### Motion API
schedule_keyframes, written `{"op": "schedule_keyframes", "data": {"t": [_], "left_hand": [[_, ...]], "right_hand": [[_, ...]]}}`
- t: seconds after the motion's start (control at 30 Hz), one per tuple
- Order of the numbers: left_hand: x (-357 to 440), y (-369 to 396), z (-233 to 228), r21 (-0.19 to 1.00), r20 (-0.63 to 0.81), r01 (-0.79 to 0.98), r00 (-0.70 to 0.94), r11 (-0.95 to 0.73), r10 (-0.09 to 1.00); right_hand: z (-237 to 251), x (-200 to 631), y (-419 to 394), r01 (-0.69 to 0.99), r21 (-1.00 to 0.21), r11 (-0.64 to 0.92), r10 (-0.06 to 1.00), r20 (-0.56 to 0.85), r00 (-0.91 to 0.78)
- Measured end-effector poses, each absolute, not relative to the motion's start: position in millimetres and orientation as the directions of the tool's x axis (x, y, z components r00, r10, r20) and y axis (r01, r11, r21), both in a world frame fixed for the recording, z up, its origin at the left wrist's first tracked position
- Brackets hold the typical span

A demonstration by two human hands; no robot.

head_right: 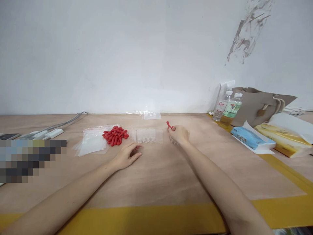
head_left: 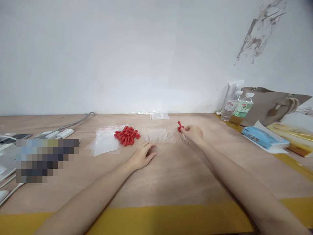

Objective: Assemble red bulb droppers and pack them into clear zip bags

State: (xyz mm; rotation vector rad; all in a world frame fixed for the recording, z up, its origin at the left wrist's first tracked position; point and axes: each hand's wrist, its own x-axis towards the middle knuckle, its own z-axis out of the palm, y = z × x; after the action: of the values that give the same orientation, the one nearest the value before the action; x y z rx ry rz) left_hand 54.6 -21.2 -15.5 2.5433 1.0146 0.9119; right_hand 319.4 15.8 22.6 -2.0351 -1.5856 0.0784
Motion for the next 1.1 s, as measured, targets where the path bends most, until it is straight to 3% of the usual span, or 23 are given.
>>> {"op": "schedule_keyframes", "data": {"t": [0.17,0.43,1.1], "left_hand": [[55,-21,-14,0.442,0.444,0.529,0.573,-0.725,0.689],[55,-22,-11,0.438,0.410,0.542,0.589,-0.717,0.696],[57,-22,-13,0.403,0.421,0.550,0.598,-0.732,0.682]], "right_hand": [[7,309,39,0.920,-0.310,-0.241,0.903,0.277,0.329],[-8,303,44,0.945,-0.230,-0.232,0.913,0.284,0.293],[-4,281,43,0.941,-0.286,-0.182,0.968,0.117,0.223]]}}
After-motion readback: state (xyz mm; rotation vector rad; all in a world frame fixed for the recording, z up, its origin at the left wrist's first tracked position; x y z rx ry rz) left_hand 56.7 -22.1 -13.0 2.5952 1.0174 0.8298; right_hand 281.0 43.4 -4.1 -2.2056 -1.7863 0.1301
